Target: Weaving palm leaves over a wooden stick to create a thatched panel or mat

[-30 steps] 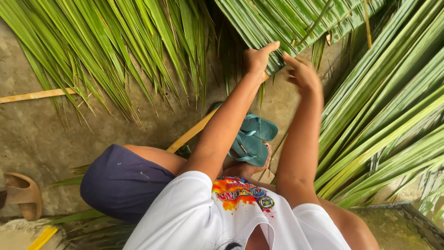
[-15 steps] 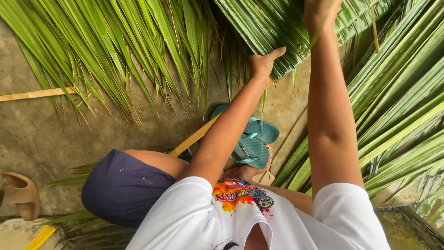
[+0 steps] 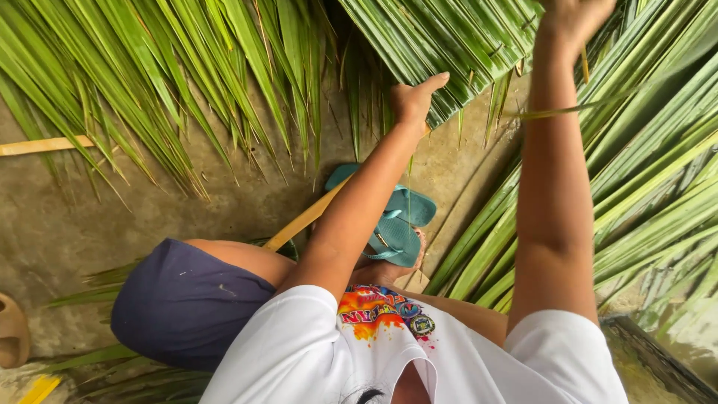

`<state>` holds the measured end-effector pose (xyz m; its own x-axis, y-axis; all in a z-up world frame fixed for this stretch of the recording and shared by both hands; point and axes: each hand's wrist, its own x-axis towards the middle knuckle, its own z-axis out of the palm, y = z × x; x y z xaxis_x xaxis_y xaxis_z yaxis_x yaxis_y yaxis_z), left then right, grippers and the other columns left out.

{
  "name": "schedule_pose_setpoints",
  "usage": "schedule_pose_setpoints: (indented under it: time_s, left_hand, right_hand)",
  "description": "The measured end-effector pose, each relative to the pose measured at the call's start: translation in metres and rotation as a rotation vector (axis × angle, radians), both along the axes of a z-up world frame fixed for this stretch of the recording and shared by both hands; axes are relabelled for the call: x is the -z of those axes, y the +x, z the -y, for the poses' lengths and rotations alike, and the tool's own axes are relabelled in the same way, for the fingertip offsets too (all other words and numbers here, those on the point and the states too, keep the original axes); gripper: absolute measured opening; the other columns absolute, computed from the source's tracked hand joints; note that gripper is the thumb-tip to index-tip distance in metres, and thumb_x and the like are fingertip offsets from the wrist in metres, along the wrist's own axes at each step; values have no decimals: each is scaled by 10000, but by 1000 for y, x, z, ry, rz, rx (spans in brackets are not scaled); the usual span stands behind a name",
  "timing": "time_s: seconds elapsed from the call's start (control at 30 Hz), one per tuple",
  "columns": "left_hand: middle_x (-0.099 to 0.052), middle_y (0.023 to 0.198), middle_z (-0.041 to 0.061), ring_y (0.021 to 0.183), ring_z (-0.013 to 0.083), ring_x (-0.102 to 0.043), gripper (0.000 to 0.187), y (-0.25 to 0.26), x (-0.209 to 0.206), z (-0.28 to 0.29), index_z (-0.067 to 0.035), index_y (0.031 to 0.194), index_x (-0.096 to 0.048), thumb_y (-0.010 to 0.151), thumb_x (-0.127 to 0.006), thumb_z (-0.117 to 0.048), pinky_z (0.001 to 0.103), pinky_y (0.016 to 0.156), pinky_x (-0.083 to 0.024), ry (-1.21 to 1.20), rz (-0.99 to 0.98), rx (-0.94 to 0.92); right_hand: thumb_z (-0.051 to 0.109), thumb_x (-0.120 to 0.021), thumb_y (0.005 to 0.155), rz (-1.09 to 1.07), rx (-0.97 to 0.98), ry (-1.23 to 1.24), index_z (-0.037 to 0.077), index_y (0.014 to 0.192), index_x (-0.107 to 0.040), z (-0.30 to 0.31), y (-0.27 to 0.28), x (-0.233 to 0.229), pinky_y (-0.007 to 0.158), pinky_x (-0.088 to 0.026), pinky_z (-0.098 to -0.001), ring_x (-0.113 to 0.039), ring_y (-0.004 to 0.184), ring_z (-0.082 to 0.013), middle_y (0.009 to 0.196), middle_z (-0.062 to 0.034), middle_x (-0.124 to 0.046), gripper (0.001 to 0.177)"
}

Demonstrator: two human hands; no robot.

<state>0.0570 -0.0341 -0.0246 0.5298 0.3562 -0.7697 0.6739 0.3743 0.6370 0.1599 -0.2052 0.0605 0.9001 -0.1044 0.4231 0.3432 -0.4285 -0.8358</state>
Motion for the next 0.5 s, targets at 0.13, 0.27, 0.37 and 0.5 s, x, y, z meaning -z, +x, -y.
schedule_pose_setpoints:
  time_s: [0.13, 0.27, 0.37, 0.5]
  left_hand:
    - [-431, 540, 7, 422, 167, -354, 477, 0, 8, 1, -20, 516, -499, 607, -883, -289, 344, 367, -416, 83, -2, 61]
    - [-416, 524, -14, 405, 149, -343, 477, -1, 9, 2, -58, 510, -482, 625, -891, -273, 333, 361, -424, 99, -15, 69]
    - [-472, 548, 26, 440, 163, -381, 412, 1, -2, -1, 47, 541, -598, 631, -862, -256, 324, 399, -425, 59, 30, 17]
    - [-586, 656, 115, 544, 216, -532, 458, 3, -13, -4, 150, 668, -666, 630, -840, -272, 354, 551, -554, 12, 12, 23]
  right_hand:
    - [-315, -460, 977, -148, -53, -15, -22, 968, -488, 15, -66, 17, 606, -697, -278, -783, 723, -280, 808, -172, -676, 294]
    - [-205, -578, 1086, -389, -158, 246, 20, 1061, -539, -14, -115, 20, 763, -704, -281, -770, 862, -231, 917, -134, -709, 230]
    - [-62, -649, 1065, -356, -166, 197, 18, 1019, -505, -34, -122, 22, 798, -692, -293, -769, 848, -223, 921, -148, -726, 171]
    - [-40, -647, 1046, -305, -109, 275, 10, 1023, -514, -46, -123, 37, 759, -639, -297, -717, 801, -188, 939, -135, -709, 144]
